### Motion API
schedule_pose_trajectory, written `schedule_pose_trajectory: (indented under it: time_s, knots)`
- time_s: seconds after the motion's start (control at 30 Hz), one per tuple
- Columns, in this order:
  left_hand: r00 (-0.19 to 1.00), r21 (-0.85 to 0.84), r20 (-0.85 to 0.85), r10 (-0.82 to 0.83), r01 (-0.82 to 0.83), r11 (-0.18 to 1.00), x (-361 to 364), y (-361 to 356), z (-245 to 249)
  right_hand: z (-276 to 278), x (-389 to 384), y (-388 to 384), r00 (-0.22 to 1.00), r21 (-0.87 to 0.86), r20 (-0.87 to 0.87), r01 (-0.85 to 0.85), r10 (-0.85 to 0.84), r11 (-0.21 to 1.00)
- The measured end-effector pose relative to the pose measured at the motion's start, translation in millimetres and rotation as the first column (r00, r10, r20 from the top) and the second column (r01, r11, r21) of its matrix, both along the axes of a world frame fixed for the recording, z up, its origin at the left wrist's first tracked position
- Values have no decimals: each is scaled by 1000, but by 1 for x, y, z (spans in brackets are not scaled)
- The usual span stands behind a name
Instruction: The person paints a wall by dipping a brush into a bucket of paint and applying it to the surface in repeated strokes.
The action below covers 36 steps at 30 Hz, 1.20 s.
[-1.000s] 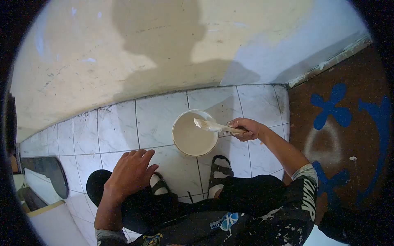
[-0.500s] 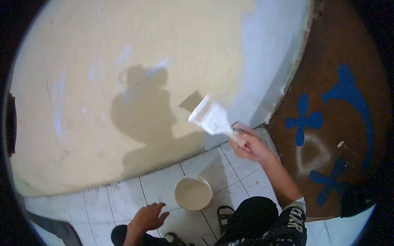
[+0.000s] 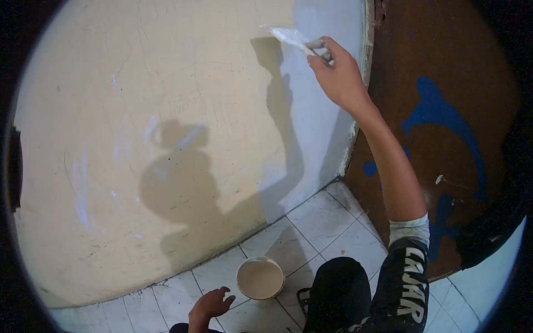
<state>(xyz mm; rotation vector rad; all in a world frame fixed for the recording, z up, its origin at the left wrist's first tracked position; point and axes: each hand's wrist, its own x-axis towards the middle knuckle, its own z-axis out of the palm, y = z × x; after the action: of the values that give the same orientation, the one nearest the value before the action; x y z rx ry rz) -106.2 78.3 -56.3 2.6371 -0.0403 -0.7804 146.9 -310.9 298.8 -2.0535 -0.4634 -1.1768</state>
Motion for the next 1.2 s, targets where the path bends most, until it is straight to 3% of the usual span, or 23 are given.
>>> schedule_pose_trajectory:
  time_s: [0.17,0.33,0.4,0.5,0.57,0.67,0.73,0.8,0.87,0.93,1.0,1.13,1.2]
  knots:
    - [1000,24,1,28,-28,999,-2,1,8,9,1,8,1000,1,-5,23,-23,1000]
    - [998,-1,55,18,-18,1000,-1,1,3,-18,11,24,1000,20,-18,-15,15,1000]
    - [998,-1,57,19,-19,1000,-3,-2,10,-39,6,36,991,-8,-128,38,-38,999]
    - [998,-1,46,30,-30,1000,-5,-4,19,-109,27,45,996,-50,-79,40,-44,998]
    - [999,1,28,34,-34,999,-7,-3,23,-152,22,48,989,-43,-149,-8,1,999]
    - [999,27,26,37,-37,999,-7,-4,24,-173,10,42,968,-8,-248,-44,41,999]
    - [999,44,15,29,-30,999,-6,-2,21,-163,3,43,958,22,-285,-36,41,999]
    - [999,37,17,30,-31,999,-7,0,20,-117,-8,42,972,0,-231,49,-48,999]
    - [999,27,23,31,-31,999,-6,1,23,-76,-1,37,984,-24,-156,80,-83,996]
    - [999,46,-4,51,-51,998,-5,-2,29,-46,19,33,990,-76,48,140,-136,987]
    - [999,41,11,44,-45,998,-7,0,24,-30,35,33,988,-80,77,141,-135,987]
    - [999,65,5,51,-51,997,-8,-1,24,-75,52,40,995,-90,69,81,-75,993]
    - [998,57,53,42,-45,997,-12,3,12,-125,43,45,988,-101,-106,100,-110,990]
